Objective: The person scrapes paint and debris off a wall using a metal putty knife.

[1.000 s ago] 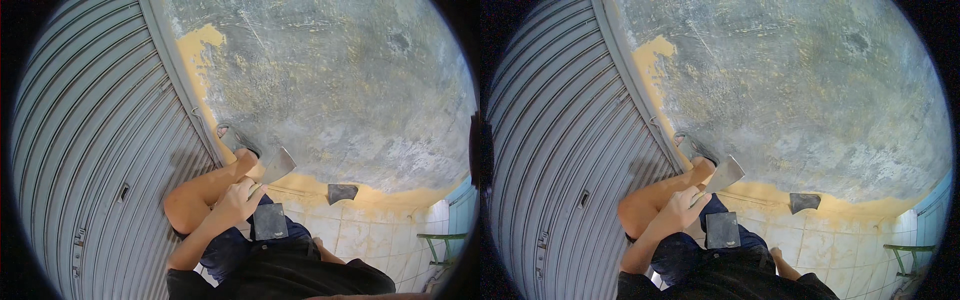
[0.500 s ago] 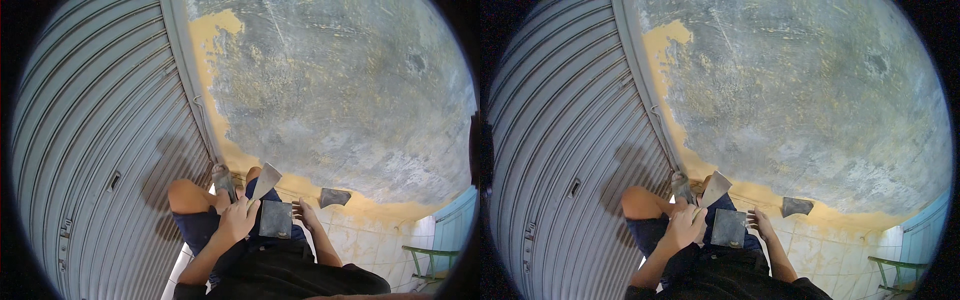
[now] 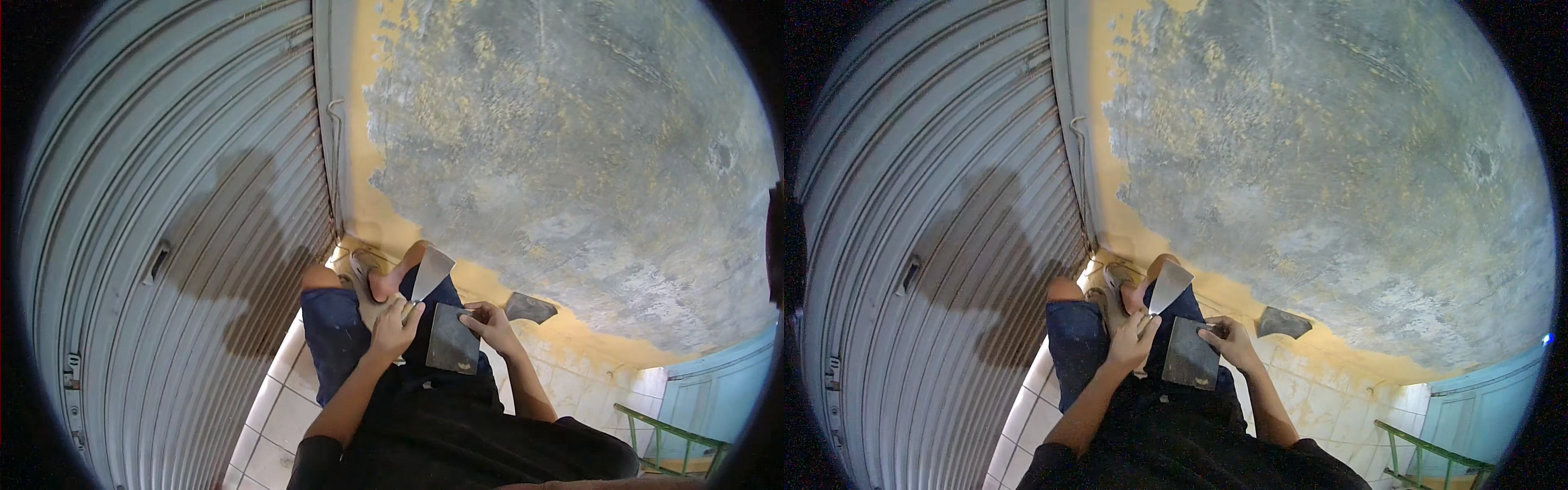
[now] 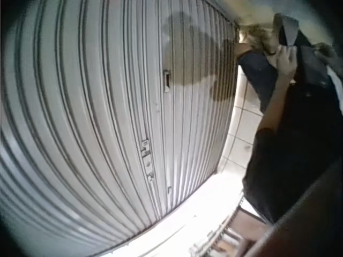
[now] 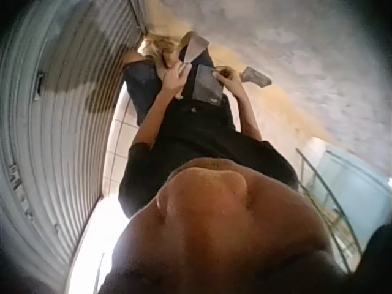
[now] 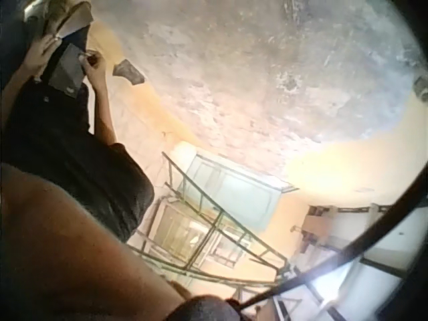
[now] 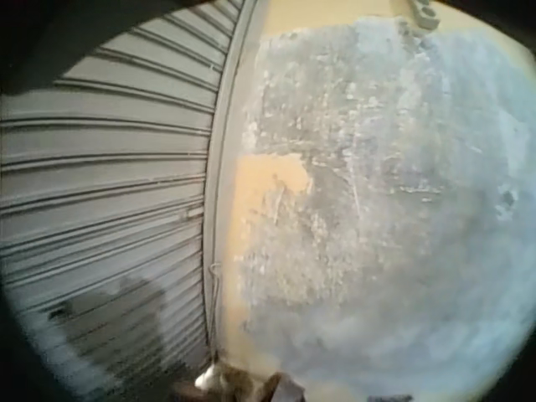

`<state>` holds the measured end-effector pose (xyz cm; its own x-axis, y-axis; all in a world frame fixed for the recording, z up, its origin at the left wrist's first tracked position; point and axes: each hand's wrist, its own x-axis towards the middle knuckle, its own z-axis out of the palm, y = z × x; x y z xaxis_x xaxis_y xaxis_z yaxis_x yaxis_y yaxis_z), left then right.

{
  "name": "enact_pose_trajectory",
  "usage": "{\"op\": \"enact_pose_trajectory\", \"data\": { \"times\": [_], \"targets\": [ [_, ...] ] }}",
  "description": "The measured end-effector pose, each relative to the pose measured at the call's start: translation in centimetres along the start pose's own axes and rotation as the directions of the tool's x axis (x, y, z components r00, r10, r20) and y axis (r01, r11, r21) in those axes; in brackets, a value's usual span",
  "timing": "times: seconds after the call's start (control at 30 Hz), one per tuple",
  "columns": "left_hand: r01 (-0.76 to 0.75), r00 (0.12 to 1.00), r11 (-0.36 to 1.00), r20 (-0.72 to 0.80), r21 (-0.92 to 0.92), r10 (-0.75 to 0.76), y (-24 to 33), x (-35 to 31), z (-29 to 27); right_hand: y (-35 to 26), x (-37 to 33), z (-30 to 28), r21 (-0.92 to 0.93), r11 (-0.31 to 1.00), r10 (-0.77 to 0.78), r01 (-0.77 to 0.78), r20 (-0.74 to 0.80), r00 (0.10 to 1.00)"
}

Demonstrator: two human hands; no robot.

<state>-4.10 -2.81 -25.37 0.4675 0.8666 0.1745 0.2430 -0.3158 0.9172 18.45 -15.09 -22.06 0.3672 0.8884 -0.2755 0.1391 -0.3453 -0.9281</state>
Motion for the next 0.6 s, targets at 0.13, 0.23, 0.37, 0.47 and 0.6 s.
{"op": "enact_pose_trajectory", "data": {
  "times": [0.13,0.23,0.37,0.47,0.6],
  "targets": [
    [-0.08,0.996,0.994,-0.052,-0.069,0.077,-1.0,0.9,0.0,-1.9,0.2,-0.2,-0.138,0.99,0.003,-0.009,-0.044,0.999],
    [-0.045,0.999,0.99,-0.031,-0.134,0.041,-0.9,1.1,-0.1,-5.0,-0.3,-0.3,-0.086,0.995,0.041,-0.044,-0.036,0.998],
    [0.0,1.0,0.976,-0.021,-0.217,-0.005,0.4,1.7,-1.0,-8.7,-0.1,1.2,-0.012,1.0,0.011,-0.011,-0.048,0.999],
    [-0.108,0.988,0.978,-0.131,-0.177,0.085,-2.6,2.1,-0.6,-9.7,1.1,3.1,0.06,0.998,0.019,-0.017,-0.033,0.999],
    [0.089,0.991,0.921,-0.059,-0.381,-0.12,-1.8,2.2,-0.8,-7.4,3.7,4.8,0.153,0.988,-0.022,0.024,-0.014,1.0]
  ]
}}
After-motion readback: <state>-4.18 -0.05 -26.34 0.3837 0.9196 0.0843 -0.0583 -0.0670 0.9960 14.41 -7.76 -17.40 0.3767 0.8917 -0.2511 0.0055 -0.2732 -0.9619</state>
